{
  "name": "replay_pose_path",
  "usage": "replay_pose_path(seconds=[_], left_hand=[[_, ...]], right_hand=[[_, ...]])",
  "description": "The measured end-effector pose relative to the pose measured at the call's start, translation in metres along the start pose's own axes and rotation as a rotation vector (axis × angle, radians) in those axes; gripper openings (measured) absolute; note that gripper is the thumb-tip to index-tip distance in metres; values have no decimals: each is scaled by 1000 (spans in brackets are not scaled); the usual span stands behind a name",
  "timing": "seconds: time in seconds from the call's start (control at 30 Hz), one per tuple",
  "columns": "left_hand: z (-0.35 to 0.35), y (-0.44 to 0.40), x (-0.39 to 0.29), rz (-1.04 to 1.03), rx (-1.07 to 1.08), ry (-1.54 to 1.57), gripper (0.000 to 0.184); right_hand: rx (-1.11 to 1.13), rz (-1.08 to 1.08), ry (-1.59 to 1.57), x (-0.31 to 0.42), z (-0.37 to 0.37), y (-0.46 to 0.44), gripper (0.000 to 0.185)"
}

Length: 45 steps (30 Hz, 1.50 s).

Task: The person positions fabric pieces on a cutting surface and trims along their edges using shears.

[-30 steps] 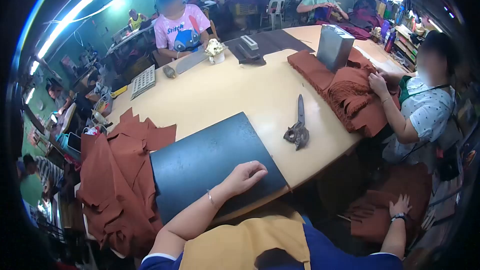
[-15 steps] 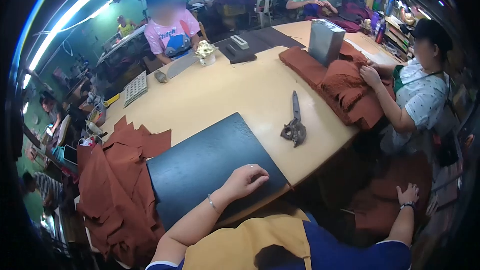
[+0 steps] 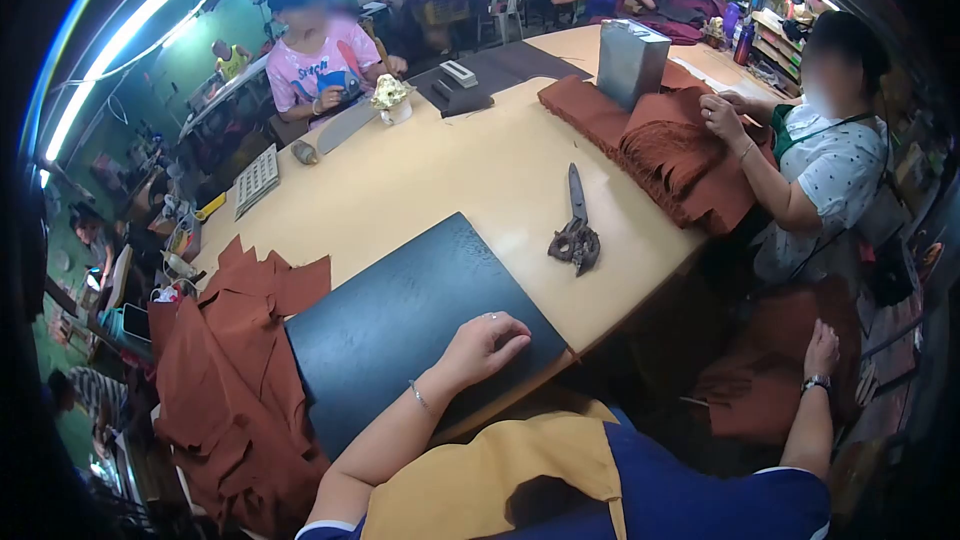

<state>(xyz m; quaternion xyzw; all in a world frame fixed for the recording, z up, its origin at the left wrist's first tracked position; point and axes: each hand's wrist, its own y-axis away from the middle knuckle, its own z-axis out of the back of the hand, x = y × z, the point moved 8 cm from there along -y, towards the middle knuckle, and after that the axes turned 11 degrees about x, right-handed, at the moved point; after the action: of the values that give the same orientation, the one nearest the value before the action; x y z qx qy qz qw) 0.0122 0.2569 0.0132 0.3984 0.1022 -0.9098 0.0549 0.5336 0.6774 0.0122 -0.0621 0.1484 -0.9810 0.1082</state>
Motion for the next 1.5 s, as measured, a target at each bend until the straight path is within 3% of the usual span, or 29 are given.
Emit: replay_pose_path(seconds=[0.07, 0.13, 0.17, 0.2, 0.27, 0.3, 0.33, 0.37, 0.4, 0.43, 0.47, 0.5, 0.57, 0.63, 0.73, 0.87, 1.07, 1.17, 1.2, 1.3, 1.33, 1.43, 1.5], left_hand=[[1, 0, -2, 28, 12, 26, 14], [3, -1, 4, 77, -2, 131, 16], [2, 1, 7, 103, -5, 183, 18], [0, 2, 14, 98, -16, 285, 21], [-6, 1, 37, 83, -46, 489, 30], [-4, 1, 46, 103, -95, 669, 37], [1, 2, 55, 122, -149, 846, 43], [8, 4, 63, 141, -204, 1017, 50], [14, 6, 71, 195, -225, 1232, 65], [31, 8, 62, 23, -228, 1351, 67], [45, 13, 52, -154, -224, 1465, 69], [58, 23, 44, -330, -215, 1579, 71], [55, 40, 106, -266, -219, 1674, 73], [75, 55, 79, -67, -388, 1615, 63], [68, 97, 172, 240, -612, 1608, 54], [94, 179, 244, 341, -682, 978, 48], [136, 253, 255, 248, -917, 1021, 55], [124, 245, 151, 266, -1440, 963, 62], [123, 228, 103, 307, -1347, 996, 64], [133, 241, 77, 194, -1392, 738, 67], [132, 234, 49, 313, -1373, 572, 70], [131, 199, -8, 280, -835, -217, 78], [102, 166, -29, 632, -331, -790, 82]], right_hand=[[-17, -170, -322, 0, 1, -25, 49], [-237, 45, -652, 31, 5, -60, 53], [-271, 50, -764, 73, 25, -64, 56], [-308, -34, -1068, 140, 53, -50, 55], [-195, 96, -1509, 259, 69, -39, 50], [-36, 99, -1465, 324, 88, -10, 45], [62, 303, -1224, 387, 98, 17, 39], [324, 726, -1318, 453, 90, 52, 31], [701, 1095, -1397, 511, 80, 101, 23], [1134, 1225, -1313, 546, 82, 161, 19], [883, 1530, -1143, 569, 90, 197, 23], [643, 1676, -828, 576, 93, 230, 25], [766, 1735, -694, 585, 72, 273, 27], [831, 1743, -655, 581, 53, 293, 33], [690, 1682, -735, 562, 45, 290, 40], [465, 1547, -770, 541, 41, 261, 49], [396, 1452, -832, 535, 35, 250, 39], [409, 1449, -866, 535, 27, 251, 32], [399, 1436, -894, 534, 28, 250, 27], [422, 1420, -877, 534, 29, 247, 26], [430, 1385, -872, 534, 30, 243, 28], [412, 1189, -859, 536, 37, 208, 35], [260, 1058, -735, 536, 33, 181, 46]])
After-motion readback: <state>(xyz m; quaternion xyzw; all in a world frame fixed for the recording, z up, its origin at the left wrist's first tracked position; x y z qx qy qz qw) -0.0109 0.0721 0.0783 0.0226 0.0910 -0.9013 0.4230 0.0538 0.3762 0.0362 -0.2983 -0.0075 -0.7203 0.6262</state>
